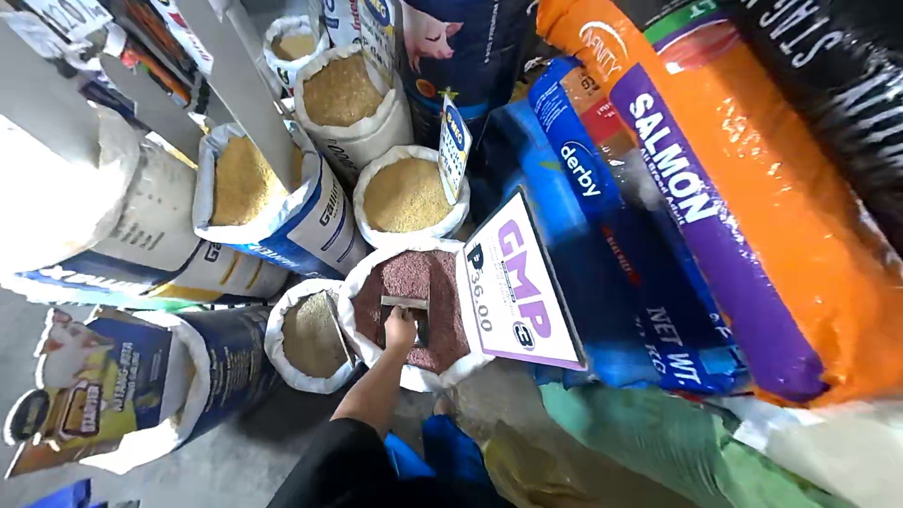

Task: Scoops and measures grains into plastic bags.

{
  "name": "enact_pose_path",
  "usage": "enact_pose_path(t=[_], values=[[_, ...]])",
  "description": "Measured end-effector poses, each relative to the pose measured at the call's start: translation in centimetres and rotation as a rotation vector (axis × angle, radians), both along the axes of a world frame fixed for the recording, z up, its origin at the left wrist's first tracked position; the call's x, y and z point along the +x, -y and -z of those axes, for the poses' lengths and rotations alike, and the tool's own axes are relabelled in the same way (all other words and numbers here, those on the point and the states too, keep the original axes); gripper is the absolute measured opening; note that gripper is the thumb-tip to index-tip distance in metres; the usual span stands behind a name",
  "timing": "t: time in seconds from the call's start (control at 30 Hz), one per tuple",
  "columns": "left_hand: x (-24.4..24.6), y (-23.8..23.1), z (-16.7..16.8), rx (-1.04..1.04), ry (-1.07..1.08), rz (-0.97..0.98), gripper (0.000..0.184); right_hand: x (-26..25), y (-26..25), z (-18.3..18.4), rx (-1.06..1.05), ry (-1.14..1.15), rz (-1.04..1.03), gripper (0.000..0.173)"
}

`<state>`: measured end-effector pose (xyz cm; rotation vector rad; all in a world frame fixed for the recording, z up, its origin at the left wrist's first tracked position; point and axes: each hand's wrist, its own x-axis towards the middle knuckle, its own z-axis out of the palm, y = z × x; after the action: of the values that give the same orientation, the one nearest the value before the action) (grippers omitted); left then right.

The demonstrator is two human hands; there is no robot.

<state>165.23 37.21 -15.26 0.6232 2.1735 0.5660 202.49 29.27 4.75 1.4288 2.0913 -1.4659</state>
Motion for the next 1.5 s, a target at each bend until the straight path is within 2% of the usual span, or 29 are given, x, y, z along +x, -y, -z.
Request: enact_pose_path(t=[0.1, 0.23, 0.3, 0.4, 0.5, 0.6, 0.67, 0.77, 0.83, 0.9, 0.97, 1.03, 1.2, 1.37, 1.5], values=[[1.3, 4.2, -2.6, 0.079, -0.012, -0.017, 0.035, 0.1, -1.0, 1.5, -0.046, -0.033, -0.156, 0.039], [2.3, 9.1, -5.4, 0.240, -0.064, -0.069, 0.033, -0.8, -0.4, 5.6, -0.020, -0.152, -0.214, 0.036], [1.8, 11.0, -6.5, 0.293, -0.080, -0.070, 0.033, -3.3, -0.3, 6.4, -0.120, -0.100, -0.297, 0.033], [0.6, 14.2, -7.0, 0.400, -0.101, -0.043, 0.031, -8.4, 1.2, 6.8, -0.160, 0.034, -0.481, 0.034], [-1.6, 19.3, -7.6, 0.569, -0.151, -0.024, 0.027, -14.3, 4.1, 6.5, -0.169, 0.079, -0.624, 0.037], [-5.2, 27.4, -8.8, 0.756, -0.269, -0.029, 0.024, -21.3, 9.5, 6.7, -0.159, 0.030, -0.753, 0.035], [-8.6, 35.0, -10.1, 0.819, -0.298, -0.028, 0.025, -26.3, 14.9, 8.0, -0.100, -0.038, -0.831, 0.030], [-13.0, 46.8, -12.8, 0.784, -0.363, -0.057, 0.024, -33.2, 23.2, 11.5, 0.008, -0.229, -0.895, 0.027], [-15.5, 54.6, -15.0, 0.701, -0.437, -0.149, 0.021, -38.7, 28.0, 14.1, 0.049, -0.422, -1.072, 0.028], [-17.8, 61.6, -17.0, 0.609, -0.505, -0.288, 0.018, -45.1, 32.5, 12.6, 0.011, -0.495, -1.200, 0.028], [-19.6, 67.6, -18.3, 0.518, -0.568, -0.472, 0.016, -51.6, 37.0, 9.3, -0.042, -0.387, -1.285, 0.029], [-21.8, 72.1, -19.2, 0.441, -0.616, -0.689, 0.013, -58.2, 41.5, 6.7, -0.100, -0.294, -1.282, 0.030], [-28.8, 81.0, -20.2, 0.329, -0.675, -1.153, 0.015, -73.7, 53.3, 5.3, -0.158, -0.325, -1.285, 0.036], [-38.1, 87.9, -21.0, 0.280, -0.758, -1.351, 0.020, -87.1, 61.9, 6.1, -0.225, -0.348, -1.352, 0.039], [-46.6, 93.2, -21.5, 0.239, -0.752, -1.417, 0.021, -97.2, 65.3, 6.2, -0.246, -0.320, -1.352, 0.034]])
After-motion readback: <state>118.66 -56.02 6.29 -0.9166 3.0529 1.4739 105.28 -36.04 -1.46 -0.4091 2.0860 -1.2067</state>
